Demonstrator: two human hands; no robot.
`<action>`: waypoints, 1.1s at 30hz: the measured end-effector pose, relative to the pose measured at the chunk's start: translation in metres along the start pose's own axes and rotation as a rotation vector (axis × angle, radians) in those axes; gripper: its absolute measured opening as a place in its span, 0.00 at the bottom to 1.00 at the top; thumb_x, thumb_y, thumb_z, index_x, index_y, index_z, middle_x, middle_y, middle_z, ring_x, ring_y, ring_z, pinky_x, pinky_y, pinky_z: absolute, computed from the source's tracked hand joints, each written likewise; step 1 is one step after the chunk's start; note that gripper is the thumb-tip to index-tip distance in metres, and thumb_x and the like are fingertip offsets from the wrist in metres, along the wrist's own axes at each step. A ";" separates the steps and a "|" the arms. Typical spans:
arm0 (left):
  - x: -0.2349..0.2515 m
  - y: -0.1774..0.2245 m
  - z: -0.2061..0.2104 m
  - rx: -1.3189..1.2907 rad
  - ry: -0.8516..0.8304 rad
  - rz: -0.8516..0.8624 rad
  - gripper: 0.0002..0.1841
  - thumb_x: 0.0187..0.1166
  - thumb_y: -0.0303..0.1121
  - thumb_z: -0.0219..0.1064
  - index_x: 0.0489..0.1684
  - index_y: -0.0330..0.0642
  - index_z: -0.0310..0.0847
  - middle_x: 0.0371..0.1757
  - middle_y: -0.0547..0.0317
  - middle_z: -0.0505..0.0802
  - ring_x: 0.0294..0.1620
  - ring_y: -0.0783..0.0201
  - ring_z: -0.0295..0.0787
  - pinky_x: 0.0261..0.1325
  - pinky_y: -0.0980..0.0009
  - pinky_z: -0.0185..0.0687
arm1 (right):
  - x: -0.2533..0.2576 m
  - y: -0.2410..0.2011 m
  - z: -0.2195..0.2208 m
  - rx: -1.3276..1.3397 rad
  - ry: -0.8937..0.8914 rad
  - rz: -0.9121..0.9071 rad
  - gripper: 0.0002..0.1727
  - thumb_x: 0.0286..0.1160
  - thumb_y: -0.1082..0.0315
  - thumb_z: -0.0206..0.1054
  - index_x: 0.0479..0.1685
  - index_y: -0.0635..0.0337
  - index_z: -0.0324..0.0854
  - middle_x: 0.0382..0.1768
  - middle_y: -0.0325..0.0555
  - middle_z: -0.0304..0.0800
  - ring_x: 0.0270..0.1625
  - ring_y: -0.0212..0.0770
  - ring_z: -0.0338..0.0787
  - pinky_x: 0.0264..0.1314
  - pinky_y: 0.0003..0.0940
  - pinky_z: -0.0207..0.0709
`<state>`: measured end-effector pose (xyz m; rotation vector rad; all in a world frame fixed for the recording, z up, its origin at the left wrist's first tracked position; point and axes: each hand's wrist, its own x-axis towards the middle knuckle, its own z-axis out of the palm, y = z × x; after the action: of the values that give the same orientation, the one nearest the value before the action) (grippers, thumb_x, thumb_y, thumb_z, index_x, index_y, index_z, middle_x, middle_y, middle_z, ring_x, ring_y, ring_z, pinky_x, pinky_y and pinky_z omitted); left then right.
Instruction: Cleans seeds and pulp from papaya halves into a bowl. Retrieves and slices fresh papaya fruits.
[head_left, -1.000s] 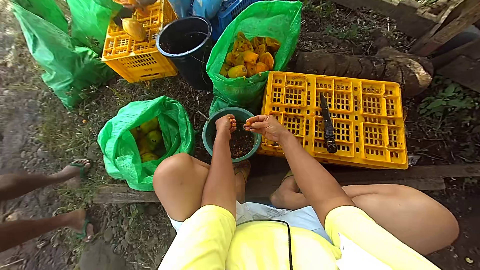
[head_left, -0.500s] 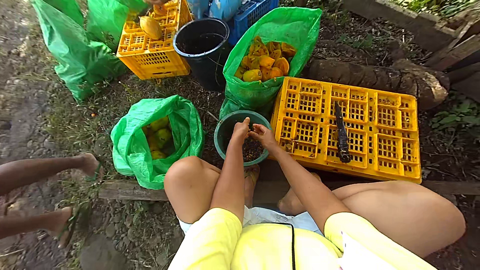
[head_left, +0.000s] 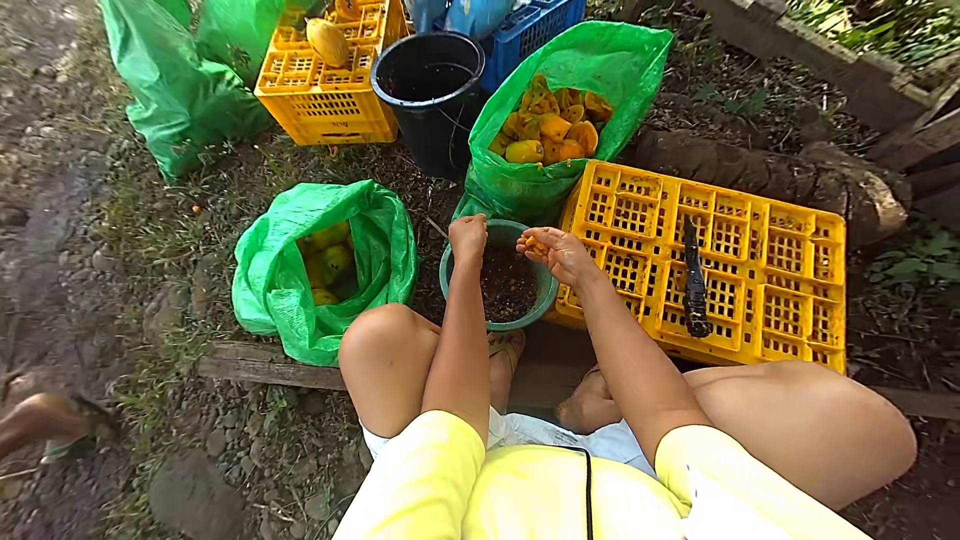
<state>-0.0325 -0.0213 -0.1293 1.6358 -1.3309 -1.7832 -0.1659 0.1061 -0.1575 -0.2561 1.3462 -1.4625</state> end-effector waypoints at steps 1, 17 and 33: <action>0.002 -0.002 -0.001 -0.015 0.017 -0.021 0.18 0.90 0.37 0.57 0.64 0.31 0.80 0.53 0.42 0.92 0.49 0.54 0.90 0.53 0.56 0.84 | -0.004 -0.010 0.004 -0.041 -0.024 -0.040 0.09 0.89 0.75 0.56 0.55 0.67 0.81 0.45 0.48 0.93 0.47 0.39 0.95 0.53 0.32 0.89; 0.003 -0.028 0.031 0.072 -0.068 -0.090 0.17 0.88 0.36 0.59 0.64 0.32 0.81 0.55 0.41 0.92 0.51 0.53 0.91 0.54 0.55 0.85 | 0.047 -0.163 -0.019 -0.994 0.800 -0.834 0.32 0.86 0.79 0.44 0.90 0.78 0.50 0.91 0.71 0.52 0.94 0.56 0.55 0.95 0.39 0.50; -0.037 -0.071 0.088 0.289 -0.578 -0.318 0.18 0.91 0.36 0.50 0.67 0.32 0.76 0.53 0.43 0.92 0.43 0.59 0.93 0.48 0.62 0.88 | -0.040 0.022 -0.121 -1.568 0.071 0.080 0.13 0.80 0.75 0.64 0.57 0.61 0.90 0.60 0.63 0.91 0.68 0.65 0.87 0.71 0.69 0.76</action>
<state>-0.0813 0.0756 -0.1774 1.6059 -1.7102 -2.4862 -0.2276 0.2123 -0.1968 -1.1003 2.2598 -0.0508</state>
